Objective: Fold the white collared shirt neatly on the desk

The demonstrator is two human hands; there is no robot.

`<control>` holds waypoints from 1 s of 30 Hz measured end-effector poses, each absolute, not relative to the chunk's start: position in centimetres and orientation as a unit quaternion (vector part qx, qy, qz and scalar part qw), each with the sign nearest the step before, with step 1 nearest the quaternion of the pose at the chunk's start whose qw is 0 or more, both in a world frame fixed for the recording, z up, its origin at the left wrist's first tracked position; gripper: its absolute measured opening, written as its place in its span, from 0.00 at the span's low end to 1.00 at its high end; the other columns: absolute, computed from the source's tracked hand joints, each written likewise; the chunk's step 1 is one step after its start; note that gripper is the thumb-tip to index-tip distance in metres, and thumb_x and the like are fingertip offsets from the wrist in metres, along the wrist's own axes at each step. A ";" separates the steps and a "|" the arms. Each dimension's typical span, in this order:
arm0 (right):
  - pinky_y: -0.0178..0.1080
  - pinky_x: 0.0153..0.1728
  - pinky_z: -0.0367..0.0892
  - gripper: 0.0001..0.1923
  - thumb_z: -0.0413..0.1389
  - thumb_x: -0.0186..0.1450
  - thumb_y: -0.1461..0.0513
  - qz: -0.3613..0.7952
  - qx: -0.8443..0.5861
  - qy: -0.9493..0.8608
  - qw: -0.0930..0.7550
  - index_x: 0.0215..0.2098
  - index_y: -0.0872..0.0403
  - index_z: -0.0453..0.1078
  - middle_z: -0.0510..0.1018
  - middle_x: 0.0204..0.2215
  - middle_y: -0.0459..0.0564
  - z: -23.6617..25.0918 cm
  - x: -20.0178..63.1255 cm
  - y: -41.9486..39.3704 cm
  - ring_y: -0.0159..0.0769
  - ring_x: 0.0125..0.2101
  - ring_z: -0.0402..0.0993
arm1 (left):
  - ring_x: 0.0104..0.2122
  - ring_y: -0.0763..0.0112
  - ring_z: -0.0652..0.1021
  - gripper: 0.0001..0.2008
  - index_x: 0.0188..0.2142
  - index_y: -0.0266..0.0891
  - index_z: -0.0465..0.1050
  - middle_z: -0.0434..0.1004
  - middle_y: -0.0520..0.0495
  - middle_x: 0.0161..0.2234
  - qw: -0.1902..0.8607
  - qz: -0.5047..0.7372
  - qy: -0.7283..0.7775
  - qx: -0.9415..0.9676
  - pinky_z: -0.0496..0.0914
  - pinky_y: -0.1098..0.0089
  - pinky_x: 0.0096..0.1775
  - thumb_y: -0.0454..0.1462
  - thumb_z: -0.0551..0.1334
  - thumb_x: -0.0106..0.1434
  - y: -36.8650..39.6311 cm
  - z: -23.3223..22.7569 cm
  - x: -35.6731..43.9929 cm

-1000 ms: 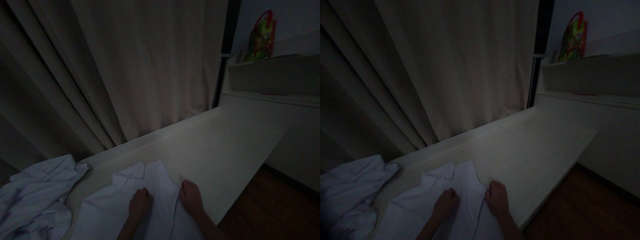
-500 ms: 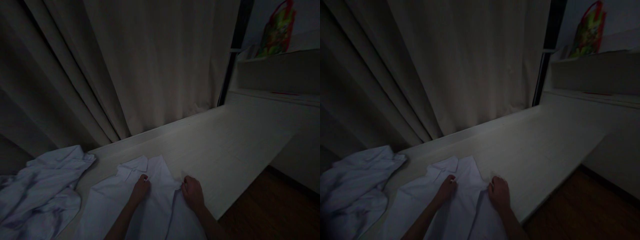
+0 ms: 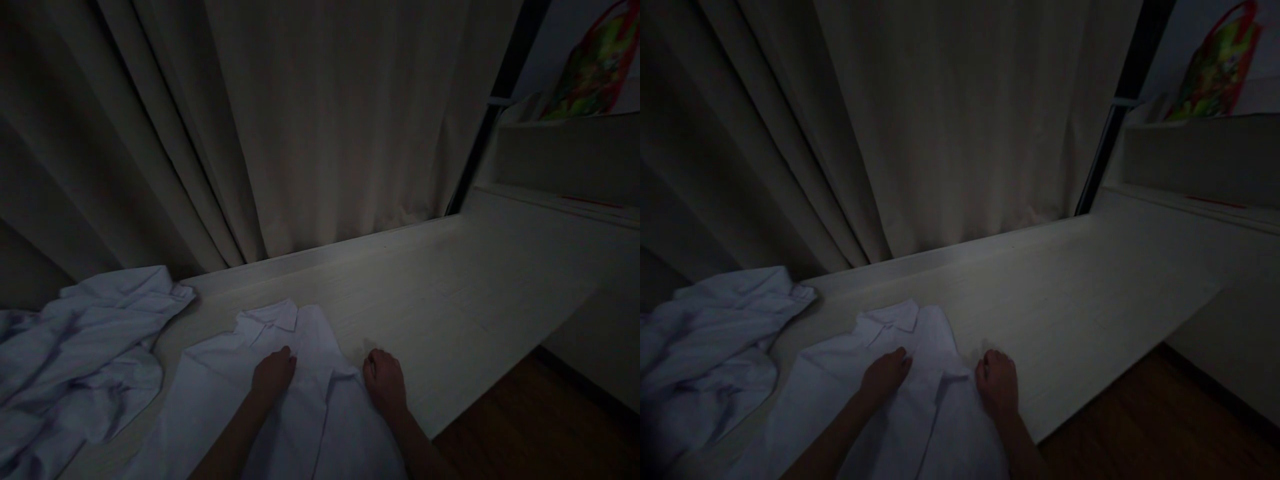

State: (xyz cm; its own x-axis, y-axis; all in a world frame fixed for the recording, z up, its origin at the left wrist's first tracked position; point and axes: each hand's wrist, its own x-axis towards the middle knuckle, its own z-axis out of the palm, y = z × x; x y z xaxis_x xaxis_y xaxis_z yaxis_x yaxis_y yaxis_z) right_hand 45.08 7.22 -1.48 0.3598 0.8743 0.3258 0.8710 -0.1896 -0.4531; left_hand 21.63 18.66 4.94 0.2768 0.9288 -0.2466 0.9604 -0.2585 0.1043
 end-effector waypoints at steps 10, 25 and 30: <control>0.37 0.35 0.53 0.10 0.45 0.65 0.62 -0.014 -0.773 -0.566 0.287 0.28 0.54 0.64 0.70 0.25 0.47 -1.3 45.0 7.3 0.33 0.30 0.64 | 0.42 0.55 0.78 0.16 0.41 0.35 0.69 0.78 0.34 0.41 0.095 -0.122 0.583 0.797 0.68 0.61 0.40 0.38 0.48 0.60 18.6 6.2 20.6; 0.39 0.37 0.55 0.09 0.45 0.65 0.62 -0.002 -0.770 -0.565 0.296 0.28 0.53 0.62 0.69 0.26 0.47 -1.9 44.8 7.5 0.35 0.31 0.65 | 0.44 0.63 0.76 0.27 0.46 0.36 0.66 0.76 0.39 0.45 0.196 0.079 0.606 0.767 0.67 0.67 0.42 0.53 0.44 0.63 26.4 4.9 29.4; 0.40 0.37 0.55 0.09 0.45 0.65 0.62 0.012 -0.771 -0.563 0.298 0.28 0.53 0.62 0.70 0.27 0.47 -1.8 44.9 7.5 0.36 0.31 0.65 | 0.42 0.67 0.75 0.17 0.41 0.36 0.69 0.75 0.43 0.44 0.229 0.084 0.593 0.767 0.67 0.62 0.45 0.46 0.52 0.63 27.8 3.2 29.3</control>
